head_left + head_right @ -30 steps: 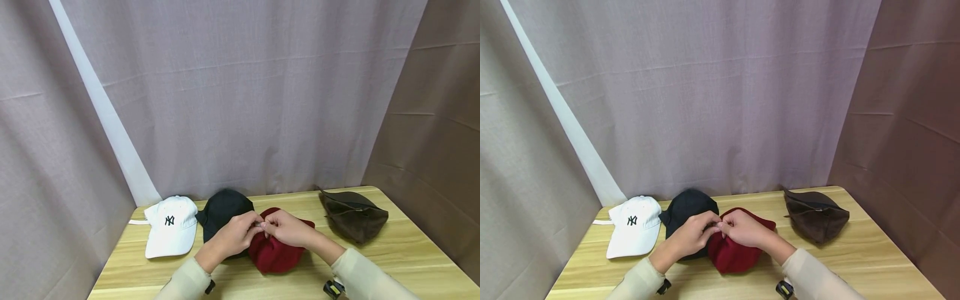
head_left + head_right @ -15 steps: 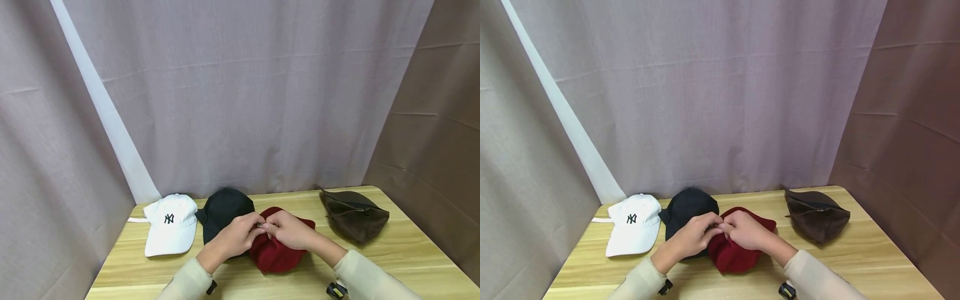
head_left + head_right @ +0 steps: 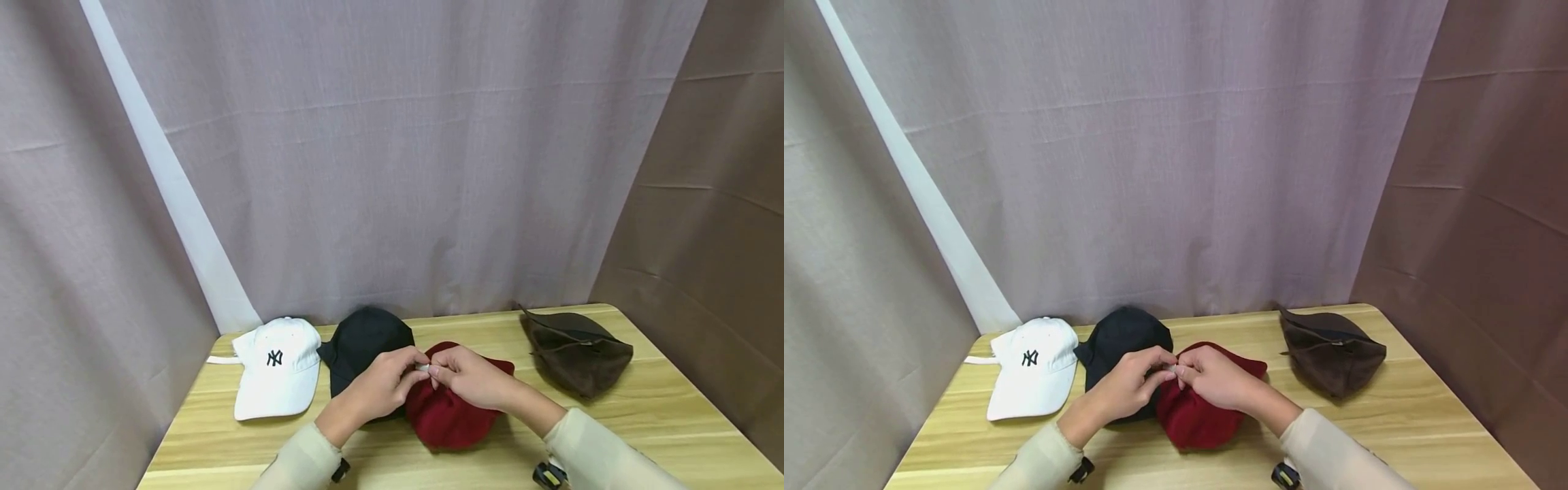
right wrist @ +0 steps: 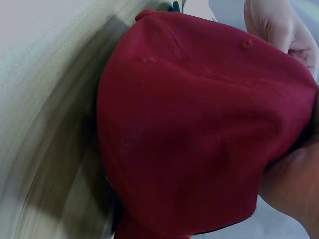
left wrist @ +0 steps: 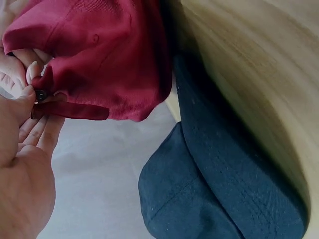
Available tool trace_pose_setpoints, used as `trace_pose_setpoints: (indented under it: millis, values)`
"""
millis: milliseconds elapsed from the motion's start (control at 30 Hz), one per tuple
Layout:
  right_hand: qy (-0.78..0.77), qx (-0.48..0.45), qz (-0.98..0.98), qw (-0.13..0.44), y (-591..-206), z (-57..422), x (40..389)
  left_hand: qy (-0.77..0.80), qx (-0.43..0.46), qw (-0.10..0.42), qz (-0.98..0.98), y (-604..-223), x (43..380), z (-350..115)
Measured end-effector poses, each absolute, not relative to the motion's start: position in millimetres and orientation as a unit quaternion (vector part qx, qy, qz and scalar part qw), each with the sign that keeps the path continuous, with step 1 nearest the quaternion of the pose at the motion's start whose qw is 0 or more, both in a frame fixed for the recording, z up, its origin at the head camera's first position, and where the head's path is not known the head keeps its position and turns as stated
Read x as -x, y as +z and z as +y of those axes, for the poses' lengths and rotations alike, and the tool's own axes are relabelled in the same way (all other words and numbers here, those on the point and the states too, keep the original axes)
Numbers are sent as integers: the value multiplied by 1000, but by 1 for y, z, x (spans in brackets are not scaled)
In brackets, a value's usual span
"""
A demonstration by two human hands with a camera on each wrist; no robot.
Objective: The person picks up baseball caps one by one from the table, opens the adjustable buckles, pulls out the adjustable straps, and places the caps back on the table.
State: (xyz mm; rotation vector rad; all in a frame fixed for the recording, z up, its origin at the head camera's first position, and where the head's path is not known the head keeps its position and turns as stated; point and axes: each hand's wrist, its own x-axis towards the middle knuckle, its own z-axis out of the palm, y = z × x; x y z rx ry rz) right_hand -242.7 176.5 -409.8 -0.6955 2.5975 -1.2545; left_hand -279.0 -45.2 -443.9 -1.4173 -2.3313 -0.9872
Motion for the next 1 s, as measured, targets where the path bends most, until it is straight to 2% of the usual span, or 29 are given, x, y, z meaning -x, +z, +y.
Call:
trace_pose_setpoints:
  millis: [367, 667, 1000]
  values:
    - [-439, 235, 863, 82, -411, 176, 240, -345, 481, 122, -797, -444, 278, -48]
    - [-430, 202, 879, 42, -408, 174, 242, -361, 482, 120, -789, -442, 275, -49]
    - [-438, 216, 871, 52, -407, 170, 235, -355, 485, 139, -787, -441, 270, -45]
